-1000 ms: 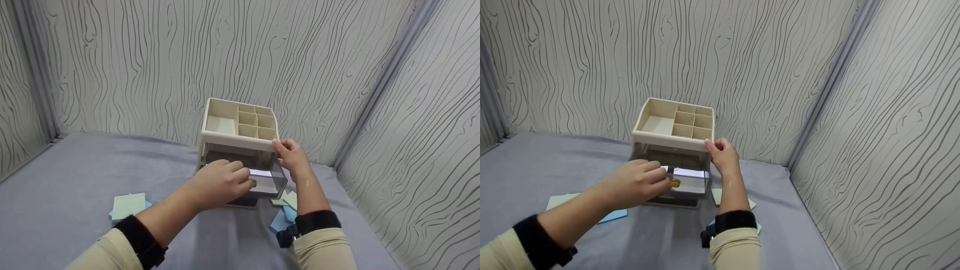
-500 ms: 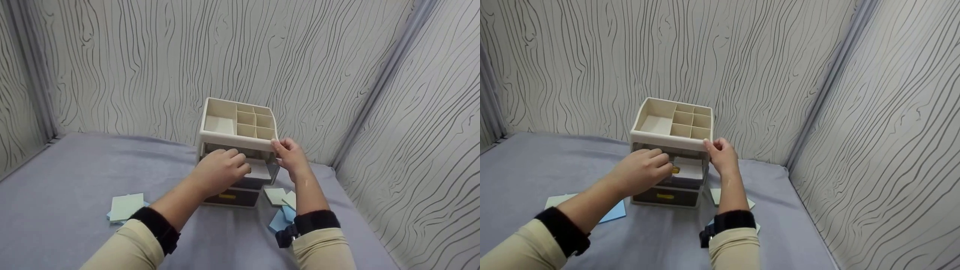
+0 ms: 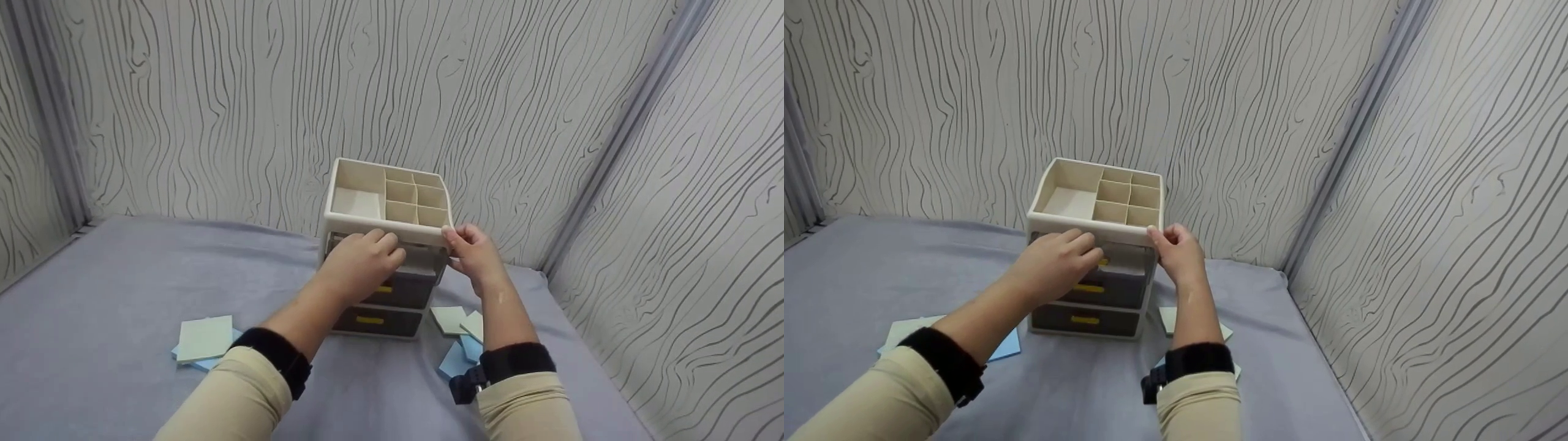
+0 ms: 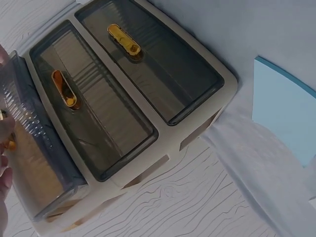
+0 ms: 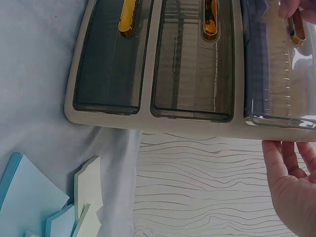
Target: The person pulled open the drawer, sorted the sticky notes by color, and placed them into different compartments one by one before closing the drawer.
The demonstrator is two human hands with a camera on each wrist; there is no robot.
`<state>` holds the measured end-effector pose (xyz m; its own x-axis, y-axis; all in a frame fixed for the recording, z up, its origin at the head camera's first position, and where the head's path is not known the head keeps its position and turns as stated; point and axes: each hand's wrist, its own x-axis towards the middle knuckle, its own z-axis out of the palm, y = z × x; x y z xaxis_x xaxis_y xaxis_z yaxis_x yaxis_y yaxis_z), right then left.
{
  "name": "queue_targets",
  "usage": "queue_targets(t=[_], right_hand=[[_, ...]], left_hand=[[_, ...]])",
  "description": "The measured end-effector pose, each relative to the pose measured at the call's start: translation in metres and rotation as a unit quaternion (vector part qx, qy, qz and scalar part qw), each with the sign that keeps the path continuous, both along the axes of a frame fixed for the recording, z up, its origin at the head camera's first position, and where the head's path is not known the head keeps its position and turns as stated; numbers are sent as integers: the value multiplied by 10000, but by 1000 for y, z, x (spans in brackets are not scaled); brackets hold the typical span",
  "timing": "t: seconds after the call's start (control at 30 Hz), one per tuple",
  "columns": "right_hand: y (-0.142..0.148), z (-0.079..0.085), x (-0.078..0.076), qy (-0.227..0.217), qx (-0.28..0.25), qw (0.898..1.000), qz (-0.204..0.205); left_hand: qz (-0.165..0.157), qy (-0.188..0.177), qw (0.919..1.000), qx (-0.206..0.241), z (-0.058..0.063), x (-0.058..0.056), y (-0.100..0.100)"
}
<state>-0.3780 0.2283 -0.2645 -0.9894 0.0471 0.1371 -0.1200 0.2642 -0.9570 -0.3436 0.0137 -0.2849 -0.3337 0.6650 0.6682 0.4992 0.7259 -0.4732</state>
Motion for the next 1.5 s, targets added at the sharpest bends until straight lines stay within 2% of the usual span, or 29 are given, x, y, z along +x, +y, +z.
queue_targets(t=[0.2,0.63,0.8,0.93,1.03,1.13,1.3,1.5], right_hand=[[0,0,1,-11,25,10000,24],[1,1,0,-56,28,10000,-25],[-1,1,-1,-92,28,9999,-100],[-1,0,0,-70,60,9999,-119],[-1,0,1,-61,49,9999,-126],[-1,0,0,-58,40,9999,-124],[0,0,-1,-36,51,9999,-128],[-1,-1,0,-25,59,9999,-148]], left_hand=[[252,-85,9996,126,0,-4,3],[468,-83,9984,309,-5,-12,8],[370,-94,9974,614,-9,-11,5],[58,118,9967,804,-17,-11,2],[-166,280,9973,654,-26,-9,0],[-180,303,9987,364,-36,-7,-2],[118,-3,9999,-44,-50,-6,-2],[417,-427,9976,-365,-60,-7,-1]])
